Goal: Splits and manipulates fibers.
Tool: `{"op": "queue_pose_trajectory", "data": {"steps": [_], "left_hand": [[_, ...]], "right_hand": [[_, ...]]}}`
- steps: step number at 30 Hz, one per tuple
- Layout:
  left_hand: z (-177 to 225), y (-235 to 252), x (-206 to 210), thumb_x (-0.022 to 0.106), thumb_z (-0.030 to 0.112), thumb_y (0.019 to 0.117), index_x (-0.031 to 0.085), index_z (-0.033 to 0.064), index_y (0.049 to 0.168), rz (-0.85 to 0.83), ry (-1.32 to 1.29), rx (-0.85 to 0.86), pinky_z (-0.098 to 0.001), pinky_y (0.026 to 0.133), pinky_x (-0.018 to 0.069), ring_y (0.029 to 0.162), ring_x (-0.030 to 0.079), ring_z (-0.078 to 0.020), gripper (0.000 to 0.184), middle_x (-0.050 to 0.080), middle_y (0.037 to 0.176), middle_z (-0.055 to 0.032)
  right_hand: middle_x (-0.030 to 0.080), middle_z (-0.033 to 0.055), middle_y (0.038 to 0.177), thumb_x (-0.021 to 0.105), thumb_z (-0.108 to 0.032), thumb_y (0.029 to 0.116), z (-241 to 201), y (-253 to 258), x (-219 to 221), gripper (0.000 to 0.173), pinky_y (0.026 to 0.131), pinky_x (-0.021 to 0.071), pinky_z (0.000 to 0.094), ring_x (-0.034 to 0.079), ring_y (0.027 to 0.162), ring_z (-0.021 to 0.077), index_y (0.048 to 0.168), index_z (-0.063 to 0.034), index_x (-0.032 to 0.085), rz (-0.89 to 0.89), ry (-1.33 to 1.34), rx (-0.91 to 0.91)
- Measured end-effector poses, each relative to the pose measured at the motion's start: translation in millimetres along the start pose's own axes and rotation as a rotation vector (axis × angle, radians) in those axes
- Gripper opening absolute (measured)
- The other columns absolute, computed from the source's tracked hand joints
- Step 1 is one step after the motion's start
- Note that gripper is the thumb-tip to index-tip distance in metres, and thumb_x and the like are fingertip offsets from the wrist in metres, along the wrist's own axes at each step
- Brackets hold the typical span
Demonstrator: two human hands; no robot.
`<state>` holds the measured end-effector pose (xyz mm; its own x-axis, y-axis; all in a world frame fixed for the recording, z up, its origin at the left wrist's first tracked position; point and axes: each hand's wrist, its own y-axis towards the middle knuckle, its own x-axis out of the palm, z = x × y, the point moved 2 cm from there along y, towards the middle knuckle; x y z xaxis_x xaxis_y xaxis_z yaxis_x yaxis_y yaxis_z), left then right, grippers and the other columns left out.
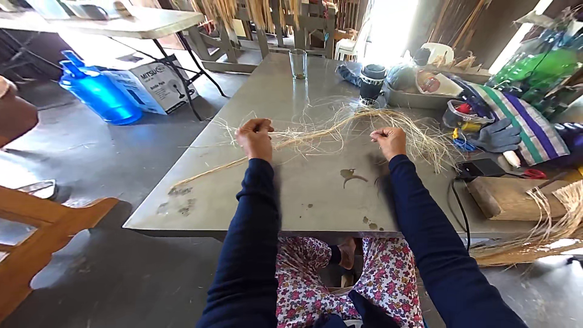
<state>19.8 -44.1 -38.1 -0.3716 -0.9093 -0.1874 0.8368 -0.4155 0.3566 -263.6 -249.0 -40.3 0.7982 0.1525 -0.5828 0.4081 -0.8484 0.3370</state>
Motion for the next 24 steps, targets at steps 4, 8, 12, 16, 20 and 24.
{"op": "queue_pose_trajectory", "data": {"steps": [4, 8, 12, 16, 20, 24], "left_hand": [[-6, 5, -13, 0.062, 0.015, 0.1013, 0.07, 0.0004, 0.108, 0.121, -0.121, -0.044, -0.021, 0.064, 0.0466, 0.064, 0.053, -0.0008, 0.018, 0.066, 0.083, 0.0002], [-10, 8, -32, 0.061, 0.016, 0.102, 0.067, 0.0084, 0.102, 0.229, -0.35, -0.118, -0.0157, 0.05, 0.0427, 0.056, 0.054, 0.0014, 0.01, 0.065, 0.075, 0.0071], [-9, 7, -54, 0.057, 0.019, 0.1043, 0.063, 0.0167, 0.1, 0.331, -0.573, -0.139, -0.0155, 0.043, 0.0375, 0.049, 0.048, 0.0003, 0.008, 0.061, 0.07, 0.009], [-21, 6, -74, 0.058, 0.018, 0.1036, 0.062, 0.0096, 0.104, 0.604, -0.451, -0.188, -0.0182, 0.046, 0.0396, 0.053, 0.051, -0.0028, 0.009, 0.059, 0.075, 0.0028], [20, -14, -80, 0.059, 0.015, 0.0969, 0.031, -0.0008, 0.158, 0.561, 0.117, -0.131, -0.0377, 0.115, 0.0376, 0.145, 0.04, -0.0315, 0.069, 0.034, 0.159, -0.0266], [109, -58, -21, 0.051, 0.011, 0.1022, 0.049, -0.0108, 0.143, 0.201, 0.292, 0.319, -0.0473, 0.11, 0.0436, 0.136, 0.051, -0.0422, 0.047, 0.047, 0.148, -0.0336]], "right_hand": [[0.077, 0.0133, 0.095, 0.071, -0.013, 0.0965, 7, 2, -6, 0.015, 0.09, 0.0542, 0.0491, 0.073, 0.089, 0.0257, 0.102, -0.0017, 0.078, 0.037, -0.008, 0.031], [0.077, 0.014, 0.097, 0.071, -0.013, 0.0963, 14, 4, -7, 0.014, 0.094, 0.0525, 0.0528, 0.072, 0.095, 0.0292, 0.103, -0.0029, 0.079, 0.047, -0.036, 0.06], [0.077, 0.0149, 0.102, 0.07, -0.014, 0.0971, 25, 7, -6, 0.015, 0.097, 0.0517, 0.055, 0.072, 0.101, 0.0314, 0.104, -0.0042, 0.079, 0.035, -0.053, 0.092], [0.076, 0.0156, 0.104, 0.071, -0.015, 0.0966, 29, 7, -6, 0.015, 0.097, 0.0504, 0.0571, 0.071, 0.104, 0.033, 0.104, -0.0048, 0.079, 0.045, -0.09, 0.12], [0.075, 0.0169, 0.109, 0.067, -0.016, 0.0994, 16, 5, -4, 0.018, 0.099, 0.0493, 0.0597, 0.07, 0.11, 0.0357, 0.108, -0.0053, 0.078, 0.038, -0.171, 0.093], [0.075, 0.0183, 0.11, 0.065, -0.014, 0.1, 0, 0, 3, 0.019, 0.098, 0.05, 0.0604, 0.07, 0.109, 0.0373, 0.108, -0.0041, 0.078, 0.066, -0.21, -0.043]]}}
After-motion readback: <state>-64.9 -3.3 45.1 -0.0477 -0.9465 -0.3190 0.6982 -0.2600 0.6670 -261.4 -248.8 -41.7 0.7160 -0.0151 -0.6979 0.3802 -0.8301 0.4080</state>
